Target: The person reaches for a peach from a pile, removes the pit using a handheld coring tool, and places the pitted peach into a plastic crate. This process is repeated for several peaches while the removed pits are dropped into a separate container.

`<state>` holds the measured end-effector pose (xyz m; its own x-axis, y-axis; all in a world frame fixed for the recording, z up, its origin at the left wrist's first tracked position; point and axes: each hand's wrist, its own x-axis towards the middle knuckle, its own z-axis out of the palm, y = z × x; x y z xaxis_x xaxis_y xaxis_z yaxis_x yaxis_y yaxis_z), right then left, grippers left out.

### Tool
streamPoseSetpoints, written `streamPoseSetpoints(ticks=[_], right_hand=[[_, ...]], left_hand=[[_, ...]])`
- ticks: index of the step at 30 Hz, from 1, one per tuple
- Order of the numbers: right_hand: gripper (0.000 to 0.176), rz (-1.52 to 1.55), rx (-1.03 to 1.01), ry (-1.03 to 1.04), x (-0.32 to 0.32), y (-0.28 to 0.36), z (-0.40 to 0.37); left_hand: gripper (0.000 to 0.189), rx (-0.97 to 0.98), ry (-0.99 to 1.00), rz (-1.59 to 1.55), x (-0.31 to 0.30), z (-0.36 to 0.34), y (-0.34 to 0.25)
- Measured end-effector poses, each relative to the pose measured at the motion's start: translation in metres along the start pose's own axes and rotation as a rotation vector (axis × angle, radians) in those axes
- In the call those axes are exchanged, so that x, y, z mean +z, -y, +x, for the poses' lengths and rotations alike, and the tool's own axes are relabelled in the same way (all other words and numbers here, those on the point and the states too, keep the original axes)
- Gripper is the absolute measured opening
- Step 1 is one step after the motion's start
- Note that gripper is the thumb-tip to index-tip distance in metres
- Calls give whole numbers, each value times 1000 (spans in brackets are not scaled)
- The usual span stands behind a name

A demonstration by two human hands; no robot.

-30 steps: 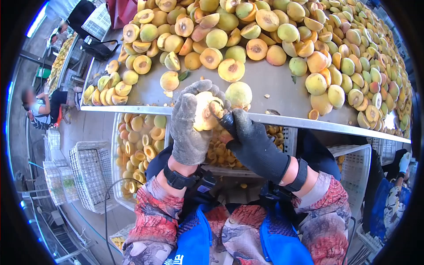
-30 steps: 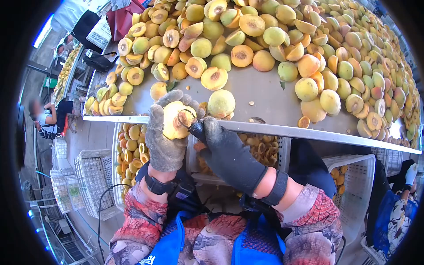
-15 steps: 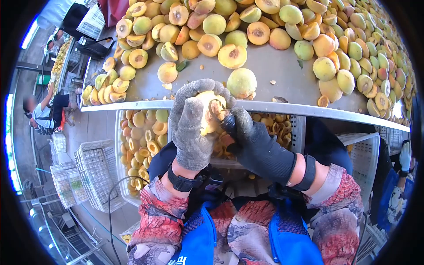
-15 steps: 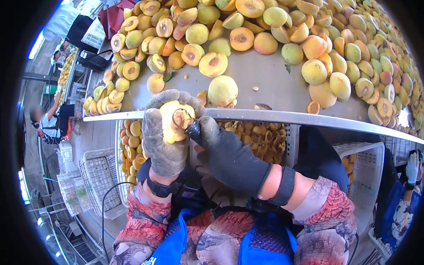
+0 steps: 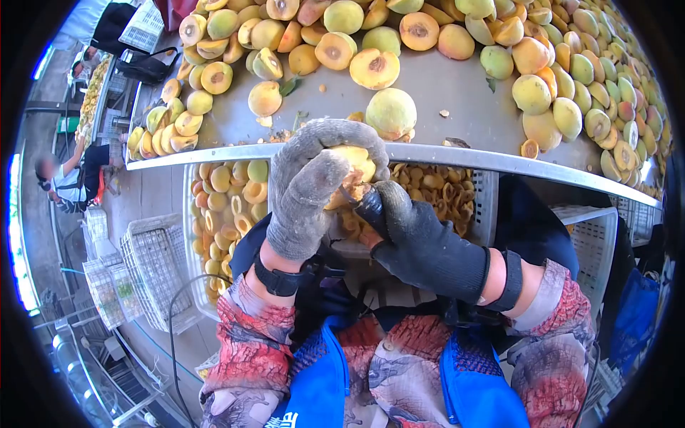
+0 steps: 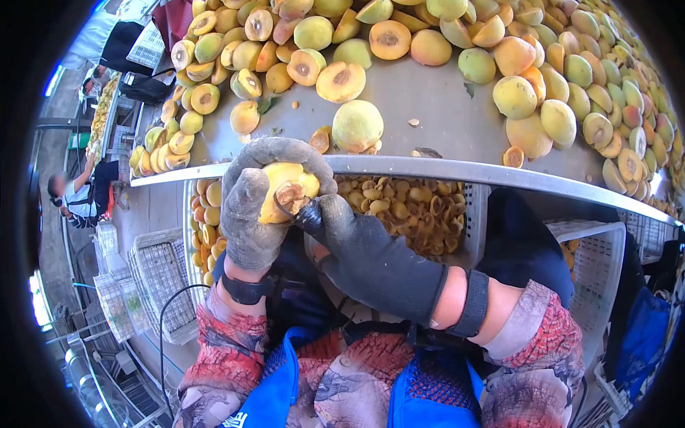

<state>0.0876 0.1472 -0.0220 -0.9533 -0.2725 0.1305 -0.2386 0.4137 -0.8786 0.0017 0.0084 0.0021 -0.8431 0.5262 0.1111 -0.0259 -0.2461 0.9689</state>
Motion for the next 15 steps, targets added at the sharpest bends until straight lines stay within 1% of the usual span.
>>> streamPoseSetpoints(ticks=[1, 2, 3, 4, 5, 6, 7, 9, 10, 11, 13, 15], right_hand=[[58, 60, 39, 6, 0, 1, 0], [58, 120, 79, 12, -1, 2, -2], [58, 122, 83, 19, -2, 4, -3], [58, 90, 127, 51, -4, 7, -4], [57, 57, 170, 83, -6, 8, -5], [57, 56, 173, 91, -5, 8, -6], [57, 94, 157, 85, -5, 6, -6], [57, 132, 145, 91, -4, 6, -7], [57, 151, 215, 110, -5, 8, -7], [58, 170, 284, 130, -5, 9, -7], [58, 218, 311, 176, -6, 12, -9], [58, 264, 341, 219, -12, 17, -7]], left_hand=[[50, -3, -4, 0, 2, 2, -5], [45, -64, -9, 12, 5, 3, -12], [40, -127, -16, 22, 7, 4, -16], [40, -129, -23, 18, 5, 5, -17], [39, -168, 40, 66, 2, 8, -18], [38, -208, 103, 112, -1, 10, -19], [38, -209, 95, 106, -3, 11, -18], [35, -283, 205, 108, -5, 14, -17], [34, -304, 226, 78, -4, 15, -18], [34, -305, 215, 70, -5, 16, -16], [47, -286, 283, 142, -8, 16, -11], [47, -276, 269, 111, -9, 15, -7]])
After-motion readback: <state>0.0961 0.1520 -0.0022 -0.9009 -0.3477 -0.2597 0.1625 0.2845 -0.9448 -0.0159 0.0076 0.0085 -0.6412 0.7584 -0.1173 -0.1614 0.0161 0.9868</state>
